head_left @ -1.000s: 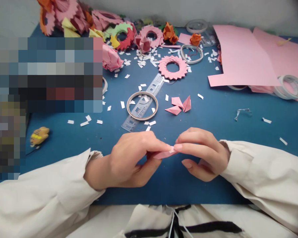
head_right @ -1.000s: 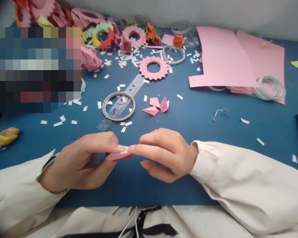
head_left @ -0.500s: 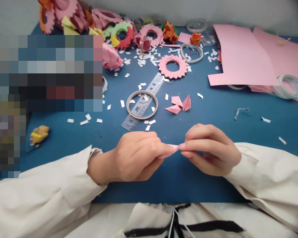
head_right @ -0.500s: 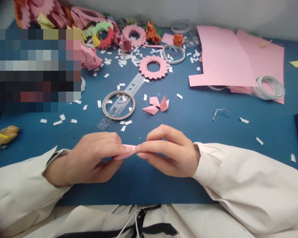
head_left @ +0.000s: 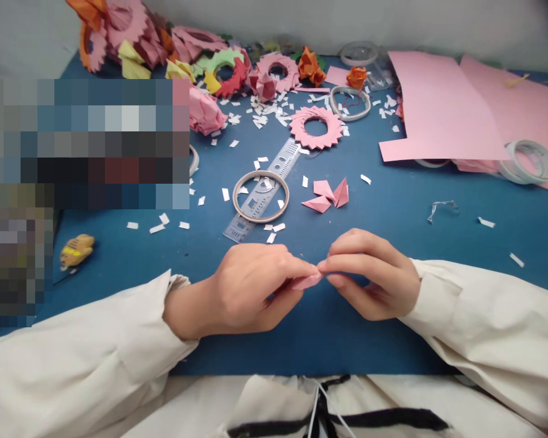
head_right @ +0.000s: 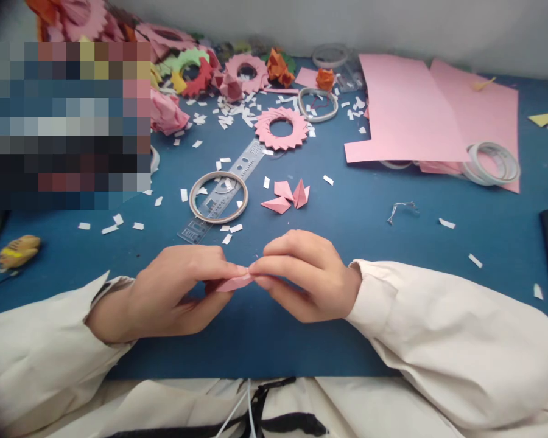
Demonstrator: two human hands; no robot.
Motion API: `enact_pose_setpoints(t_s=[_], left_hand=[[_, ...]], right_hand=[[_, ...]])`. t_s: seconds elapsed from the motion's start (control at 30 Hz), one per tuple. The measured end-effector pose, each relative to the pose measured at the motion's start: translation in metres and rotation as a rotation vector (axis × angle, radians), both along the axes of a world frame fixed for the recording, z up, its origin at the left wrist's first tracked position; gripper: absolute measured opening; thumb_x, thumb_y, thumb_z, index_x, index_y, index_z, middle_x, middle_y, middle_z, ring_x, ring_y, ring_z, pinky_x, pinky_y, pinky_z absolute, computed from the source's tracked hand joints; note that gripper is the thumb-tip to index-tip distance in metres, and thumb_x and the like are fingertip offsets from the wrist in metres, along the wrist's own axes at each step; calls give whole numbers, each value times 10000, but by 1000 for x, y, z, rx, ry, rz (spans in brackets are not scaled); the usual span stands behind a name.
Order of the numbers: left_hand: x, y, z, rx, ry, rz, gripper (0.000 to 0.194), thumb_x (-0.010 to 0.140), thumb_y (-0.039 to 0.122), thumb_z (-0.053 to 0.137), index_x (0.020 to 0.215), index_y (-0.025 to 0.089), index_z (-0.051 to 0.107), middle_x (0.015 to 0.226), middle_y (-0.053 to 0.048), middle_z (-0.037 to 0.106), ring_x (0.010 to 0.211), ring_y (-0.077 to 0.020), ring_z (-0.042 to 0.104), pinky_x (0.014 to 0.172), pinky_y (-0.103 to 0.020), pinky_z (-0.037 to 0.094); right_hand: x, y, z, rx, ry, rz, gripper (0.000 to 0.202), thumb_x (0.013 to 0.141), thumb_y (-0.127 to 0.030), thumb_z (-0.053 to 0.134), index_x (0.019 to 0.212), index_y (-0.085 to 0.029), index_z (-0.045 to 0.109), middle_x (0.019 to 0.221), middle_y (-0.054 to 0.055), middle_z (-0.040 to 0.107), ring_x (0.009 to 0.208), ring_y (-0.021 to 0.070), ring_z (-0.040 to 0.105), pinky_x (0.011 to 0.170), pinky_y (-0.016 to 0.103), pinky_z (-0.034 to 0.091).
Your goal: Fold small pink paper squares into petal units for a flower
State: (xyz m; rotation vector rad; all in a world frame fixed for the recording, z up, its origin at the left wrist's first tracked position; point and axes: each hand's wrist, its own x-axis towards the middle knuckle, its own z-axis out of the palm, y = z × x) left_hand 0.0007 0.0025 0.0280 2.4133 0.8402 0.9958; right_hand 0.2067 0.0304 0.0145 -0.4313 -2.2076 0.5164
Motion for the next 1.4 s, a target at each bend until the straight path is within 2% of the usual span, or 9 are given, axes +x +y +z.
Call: enact_pose_setpoints(t_s=[0.2,0.33,0.4,0.53,0.77,0.93,1.1,1.27,1.4], left_hand=[[0,2,0,1,5,-28,127,825,64,514,909,154,545,552,39,561,451,-67,466,462,-177,355],[0,2,0,27,24,7,107,831,81,526,908,151,548,586,20,597,458,-70,472,457,-185,353],[0,2,0,11,25,15,104,825,82,543,908,142,556,593,15,607,457,-69,477,456,-186,357],[-1,0,0,-46,-1,-6,151,813,59,553,936,146,568,568,38,606,416,-56,458,437,-178,351],[-2,0,2,-50,54,70,124,845,112,526,920,167,609,620,15,670,414,-52,483,436,-169,382],[-2,1,3,-27,113,109,116,853,160,519,901,173,624,648,16,687,460,-62,543,470,-166,417],[0,0,3,41,74,183,124,833,154,533,895,117,634,547,33,606,418,-50,494,471,-163,395],[0,-2,0,-41,94,266,227,840,178,534,1041,110,615,525,55,558,412,-47,457,489,-150,401],[1,-2,-4,-31,44,233,159,833,144,533,947,155,644,596,31,631,479,-63,523,535,-156,424]], right_hand=[[-2,0,4,-117,-21,33,105,835,-123,551,936,-149,561,803,56,589,717,114,579,638,251,528],[-4,0,4,-158,-31,26,109,823,-99,560,915,-156,545,797,48,587,712,100,576,639,228,519],[-3,1,2,-176,-16,43,106,835,-148,547,941,-144,542,802,60,592,737,114,574,652,245,516],[-2,1,-1,-242,72,53,268,839,-287,544,1041,-114,509,826,83,593,734,138,559,640,280,507],[-5,0,0,-147,-43,-10,97,830,-121,546,922,-148,564,796,62,602,730,122,582,646,252,523],[-5,-1,0,-171,-21,-16,103,826,-94,561,915,-144,571,791,66,618,728,119,588,650,248,530],[-5,0,-1,-184,-3,-18,97,817,-81,577,905,-120,583,795,78,632,743,115,587,674,240,528],[-6,0,-1,-168,-8,-38,101,824,-94,572,914,-138,576,788,59,633,738,110,581,667,234,523],[-6,1,-4,-137,-46,-76,92,828,-109,575,918,-122,577,793,71,636,741,116,581,673,240,520]])
